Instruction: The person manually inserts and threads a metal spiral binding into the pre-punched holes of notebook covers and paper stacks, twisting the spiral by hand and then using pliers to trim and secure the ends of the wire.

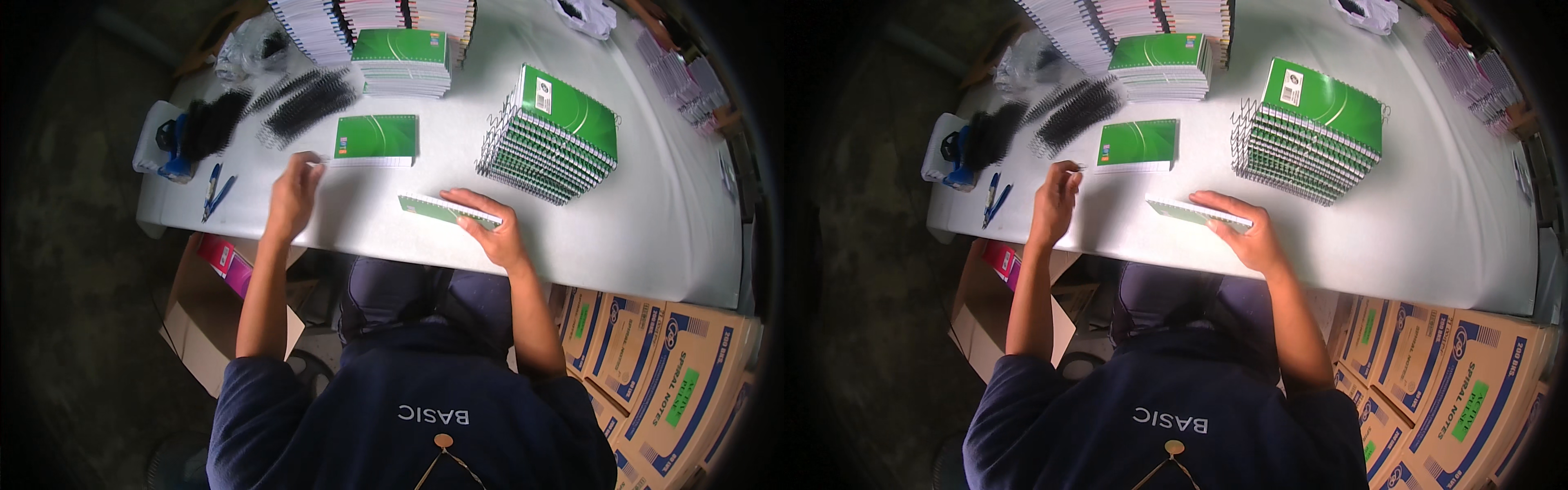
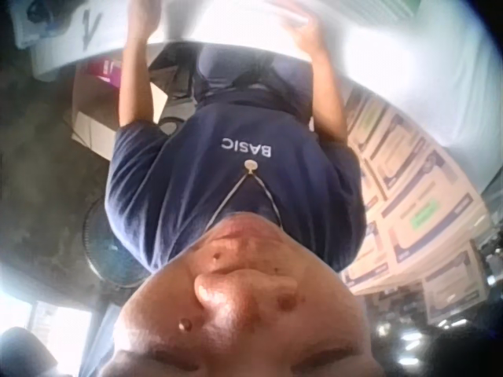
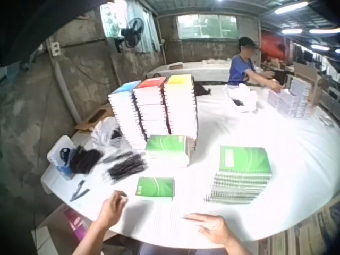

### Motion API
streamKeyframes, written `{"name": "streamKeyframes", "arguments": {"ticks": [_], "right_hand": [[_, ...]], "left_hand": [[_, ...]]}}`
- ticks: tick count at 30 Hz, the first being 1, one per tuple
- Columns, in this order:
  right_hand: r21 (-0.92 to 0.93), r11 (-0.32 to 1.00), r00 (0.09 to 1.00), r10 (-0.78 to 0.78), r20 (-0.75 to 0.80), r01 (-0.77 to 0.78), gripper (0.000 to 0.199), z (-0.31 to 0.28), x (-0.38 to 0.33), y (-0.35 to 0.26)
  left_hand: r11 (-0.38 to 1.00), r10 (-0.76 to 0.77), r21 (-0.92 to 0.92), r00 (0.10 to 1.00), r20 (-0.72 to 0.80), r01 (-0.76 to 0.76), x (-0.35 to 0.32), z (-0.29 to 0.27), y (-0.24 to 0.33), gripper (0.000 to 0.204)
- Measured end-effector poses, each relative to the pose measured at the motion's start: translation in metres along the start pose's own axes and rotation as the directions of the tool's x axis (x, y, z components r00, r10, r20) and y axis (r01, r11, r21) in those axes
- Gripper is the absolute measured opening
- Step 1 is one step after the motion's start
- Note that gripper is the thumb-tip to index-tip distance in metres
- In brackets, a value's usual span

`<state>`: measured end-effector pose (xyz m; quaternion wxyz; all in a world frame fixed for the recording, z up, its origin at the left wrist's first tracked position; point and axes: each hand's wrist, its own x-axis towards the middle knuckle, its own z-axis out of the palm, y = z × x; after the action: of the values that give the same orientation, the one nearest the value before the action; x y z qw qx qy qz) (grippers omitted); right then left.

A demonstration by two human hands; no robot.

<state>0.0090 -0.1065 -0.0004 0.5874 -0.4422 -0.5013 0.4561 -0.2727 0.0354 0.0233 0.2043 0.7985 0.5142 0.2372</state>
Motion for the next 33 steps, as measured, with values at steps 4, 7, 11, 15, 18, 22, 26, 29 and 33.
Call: {"name": "streamKeyframes", "arguments": {"ticks": [4, 7, 11, 15, 18, 22, 26, 29, 33], "right_hand": [[-0.093, 0.996, 0.999, 0.018, 0.034, -0.015, 0.027, -0.011, -0.002, 0.013], [-0.138, 0.990, 1.000, -0.018, 0.024, 0.021, 0.027, -0.009, -0.002, 0.011], [-0.171, 0.981, 0.995, -0.093, 0.021, 0.095, 0.027, -0.005, -0.004, 0.012], [-0.144, 0.984, 0.994, -0.103, 0.045, 0.108, 0.028, -0.006, -0.004, 0.015], [-0.071, 0.996, 0.999, -0.048, 0.004, 0.048, 0.027, -0.002, -0.004, 0.012], [-0.086, 0.995, 0.999, 0.045, -0.020, -0.046, 0.026, -0.001, -0.006, 0.015], [-0.250, 0.967, 0.999, -0.052, -0.007, 0.049, 0.027, 0.004, -0.010, 0.018], [-0.269, 0.958, 0.994, -0.111, -0.024, 0.100, 0.029, 0.009, -0.012, 0.018], [-0.389, 0.910, 0.987, -0.160, -0.021, 0.140, 0.030, 0.017, -0.018, 0.012]], "left_hand": [[0.961, 0.094, -0.278, 0.940, 0.329, 0.001, -0.017, 0.013, 0.059, 0.038], [0.975, 0.141, -0.211, 0.916, 0.375, -0.064, -0.016, 0.023, 0.063, 0.041], [0.967, 0.112, -0.254, 0.932, 0.345, -0.022, -0.010, 0.028, 0.066, 0.033], [0.835, 0.141, -0.543, 0.917, 0.373, 0.093, 0.003, 0.021, 0.068, 0.015], [0.902, 0.373, -0.340, 0.878, 0.302, -0.266, 0.013, 0.004, 0.079, 0.025], [0.849, 0.497, -0.038, 0.773, 0.394, -0.527, 0.021, -0.005, 0.087, 0.029], [0.814, 0.418, 0.180, 0.772, 0.478, -0.552, 0.025, -0.012, 0.113, 0.025], [0.685, 0.616, 0.212, 0.710, 0.341, -0.697, 0.019, -0.004, 0.101, 0.020], [0.684, 0.510, 0.366, 0.772, 0.378, -0.631, 0.016, -0.001, 0.113, 0.047]]}}
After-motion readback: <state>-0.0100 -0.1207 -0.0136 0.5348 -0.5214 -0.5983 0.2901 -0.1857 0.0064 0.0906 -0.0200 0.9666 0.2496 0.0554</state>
